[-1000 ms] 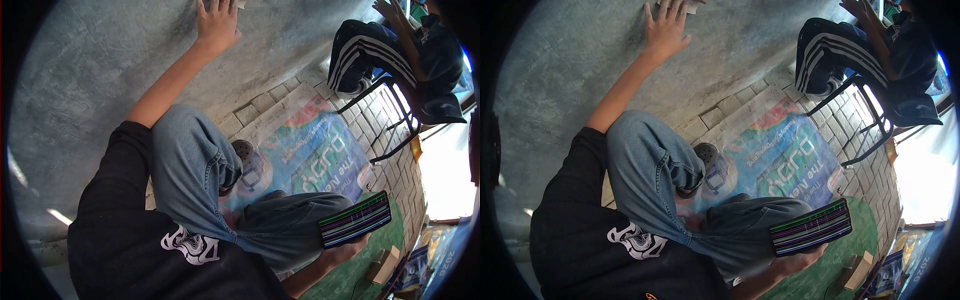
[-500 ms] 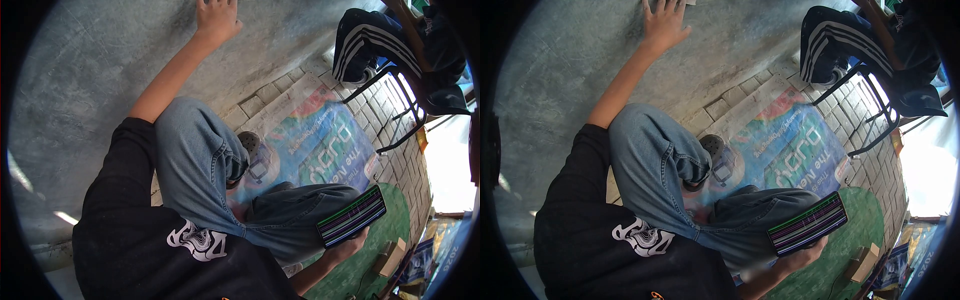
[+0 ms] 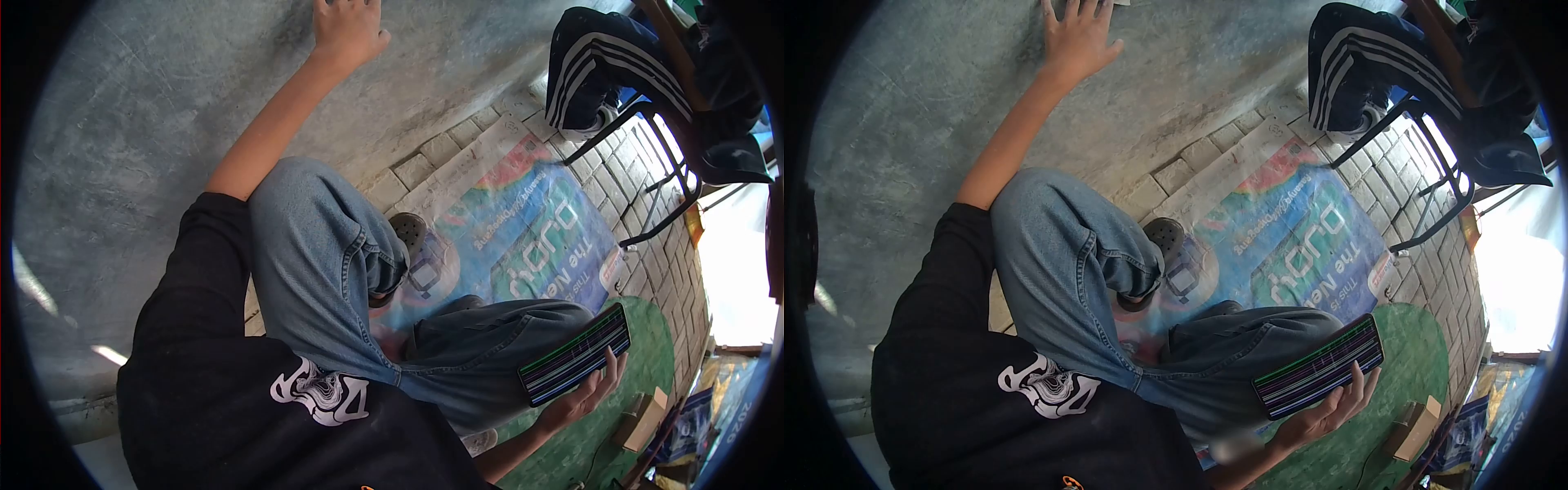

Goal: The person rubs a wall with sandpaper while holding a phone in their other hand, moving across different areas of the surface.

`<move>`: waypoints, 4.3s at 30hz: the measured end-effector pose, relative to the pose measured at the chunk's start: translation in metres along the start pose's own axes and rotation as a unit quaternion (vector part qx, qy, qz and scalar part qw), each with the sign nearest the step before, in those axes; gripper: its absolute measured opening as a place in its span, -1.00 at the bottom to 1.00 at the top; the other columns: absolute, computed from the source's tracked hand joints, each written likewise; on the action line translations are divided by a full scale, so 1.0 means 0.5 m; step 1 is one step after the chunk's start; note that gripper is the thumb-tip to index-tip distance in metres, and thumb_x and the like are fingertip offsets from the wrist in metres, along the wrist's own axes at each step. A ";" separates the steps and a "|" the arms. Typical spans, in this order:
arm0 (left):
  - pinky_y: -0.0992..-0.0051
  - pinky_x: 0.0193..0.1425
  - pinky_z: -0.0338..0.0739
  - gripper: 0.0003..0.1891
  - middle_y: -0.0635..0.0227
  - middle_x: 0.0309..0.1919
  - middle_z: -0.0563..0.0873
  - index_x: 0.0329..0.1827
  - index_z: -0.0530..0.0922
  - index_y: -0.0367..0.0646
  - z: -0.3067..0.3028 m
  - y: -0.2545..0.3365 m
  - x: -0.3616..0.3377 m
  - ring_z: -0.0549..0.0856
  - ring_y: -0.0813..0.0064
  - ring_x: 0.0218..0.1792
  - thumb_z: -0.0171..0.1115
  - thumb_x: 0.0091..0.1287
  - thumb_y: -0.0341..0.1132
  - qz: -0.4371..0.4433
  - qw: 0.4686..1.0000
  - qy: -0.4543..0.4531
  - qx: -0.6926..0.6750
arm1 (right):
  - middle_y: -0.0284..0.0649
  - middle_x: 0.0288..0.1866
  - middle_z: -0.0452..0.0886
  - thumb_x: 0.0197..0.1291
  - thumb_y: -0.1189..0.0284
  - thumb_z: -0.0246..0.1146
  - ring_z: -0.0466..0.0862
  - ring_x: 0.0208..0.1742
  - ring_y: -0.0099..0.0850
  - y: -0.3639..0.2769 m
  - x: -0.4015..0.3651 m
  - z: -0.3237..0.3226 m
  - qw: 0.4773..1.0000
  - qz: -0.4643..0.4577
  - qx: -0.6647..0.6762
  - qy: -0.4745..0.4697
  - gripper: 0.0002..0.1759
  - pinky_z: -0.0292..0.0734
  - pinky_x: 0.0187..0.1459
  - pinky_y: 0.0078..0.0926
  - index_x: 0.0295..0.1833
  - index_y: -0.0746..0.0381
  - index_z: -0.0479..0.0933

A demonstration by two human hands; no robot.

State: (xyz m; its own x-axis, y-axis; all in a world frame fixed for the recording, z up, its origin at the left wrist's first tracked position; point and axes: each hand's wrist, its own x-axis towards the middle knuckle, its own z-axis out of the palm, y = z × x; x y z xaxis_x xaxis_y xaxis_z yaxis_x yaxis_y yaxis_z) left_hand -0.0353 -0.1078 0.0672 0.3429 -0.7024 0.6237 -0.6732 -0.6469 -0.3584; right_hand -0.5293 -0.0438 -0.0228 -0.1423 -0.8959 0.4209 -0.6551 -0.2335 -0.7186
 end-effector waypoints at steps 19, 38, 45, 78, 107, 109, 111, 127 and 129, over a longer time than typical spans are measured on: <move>-0.15 0.49 -0.33 -0.08 0.17 0.52 -0.08 0.50 0.02 -0.19 -0.025 0.001 0.003 -0.21 0.13 0.53 0.25 0.18 0.06 -0.003 0.996 -0.082 0.036 | -0.04 0.40 0.26 0.37 0.18 -0.30 0.24 0.44 -0.17 -0.002 0.005 0.000 0.997 -0.035 -0.066 -0.014 -0.44 0.22 0.32 -0.05 0.12 0.19 0.55; -0.15 0.50 -0.28 -0.05 0.21 0.52 -0.05 0.49 0.05 -0.18 -0.025 0.000 0.001 -0.18 0.16 0.53 0.28 0.14 0.12 0.005 0.996 -0.070 0.056 | -0.10 0.38 0.29 0.32 0.38 -0.17 0.42 0.25 -0.33 0.007 0.001 0.005 0.992 0.027 0.125 0.018 -0.51 0.28 0.25 -0.39 0.31 0.27 0.33; -0.16 0.49 -0.27 -0.06 0.20 0.52 -0.05 0.49 0.06 -0.19 -0.022 0.000 0.002 -0.18 0.15 0.52 0.27 0.15 0.11 0.003 0.996 -0.071 0.046 | -0.07 0.40 0.27 0.37 0.25 -0.20 0.28 0.41 -0.23 0.002 0.002 -0.001 1.000 -0.003 0.004 0.001 -0.52 0.23 0.33 -0.14 0.23 0.18 0.45; -0.18 0.49 -0.32 -0.07 0.16 0.51 -0.06 0.48 0.05 -0.23 -0.011 0.001 -0.003 -0.20 0.14 0.52 0.30 0.14 0.02 0.005 0.999 -0.025 0.020 | -0.09 0.32 0.35 0.39 0.33 -0.11 0.50 0.09 -0.44 -0.019 0.008 0.009 0.976 0.098 0.188 0.046 -0.48 0.45 0.08 -0.42 0.40 0.30 0.19; -0.18 0.49 -0.32 -0.12 0.22 0.51 -0.03 0.47 0.09 -0.21 -0.029 -0.019 -0.012 -0.20 0.21 0.53 0.28 0.17 0.00 0.019 0.998 -0.057 0.031 | -0.23 0.02 0.54 0.33 0.50 0.09 0.55 -0.08 -0.60 0.020 0.039 0.002 0.909 0.209 0.360 0.013 -0.52 0.50 -0.09 -0.62 0.33 0.39 0.27; -0.18 0.49 -0.31 -0.13 0.25 0.51 -0.01 0.47 0.09 -0.20 -0.031 -0.043 -0.034 -0.19 0.23 0.53 0.28 0.17 0.00 0.018 0.998 -0.049 0.036 | -0.23 0.02 0.54 0.34 0.48 0.08 0.55 -0.09 -0.59 0.025 0.042 0.006 0.913 0.206 0.352 0.014 -0.53 0.50 -0.09 -0.62 0.33 0.39 0.27; -0.18 0.49 -0.31 -0.14 0.27 0.51 0.01 0.47 0.10 -0.18 -0.044 -0.068 -0.062 -0.17 0.26 0.53 0.28 0.17 -0.01 0.020 0.998 -0.042 0.041 | -0.23 0.03 0.53 0.34 0.46 0.07 0.55 -0.09 -0.59 0.023 0.044 0.007 0.916 0.205 0.343 0.015 -0.53 0.50 -0.10 -0.62 0.33 0.39 0.27; -0.42 0.31 -0.21 -0.23 0.29 0.52 0.06 0.54 0.04 0.07 0.099 -0.191 -0.441 -0.04 0.14 0.52 0.01 0.34 0.18 -0.093 0.993 0.056 0.037 | -0.06 0.28 0.32 0.44 0.25 -0.14 0.36 0.29 -0.30 0.061 0.049 -0.005 0.925 0.189 0.329 -0.005 -0.46 0.28 0.32 -0.36 0.38 0.36 0.18; -0.42 0.31 -0.21 -0.22 0.29 0.52 0.06 0.54 0.04 0.08 0.104 -0.193 -0.426 -0.04 0.13 0.52 0.00 0.34 0.20 -0.092 0.993 0.062 0.032 | -0.06 0.28 0.32 0.44 0.26 -0.15 0.36 0.29 -0.30 0.059 0.048 -0.005 0.933 0.163 0.320 -0.004 -0.47 0.30 0.31 -0.36 0.37 0.36 0.20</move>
State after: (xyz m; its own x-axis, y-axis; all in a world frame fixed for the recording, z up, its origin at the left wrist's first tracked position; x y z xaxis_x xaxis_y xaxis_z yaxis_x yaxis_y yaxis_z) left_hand -0.0095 0.0888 -0.0670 0.3712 -0.5307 0.7619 -0.5623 -0.7815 -0.2704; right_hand -0.5539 -0.0714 -0.0326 -0.2498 -0.9609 0.1193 0.0006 -0.1233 -0.9924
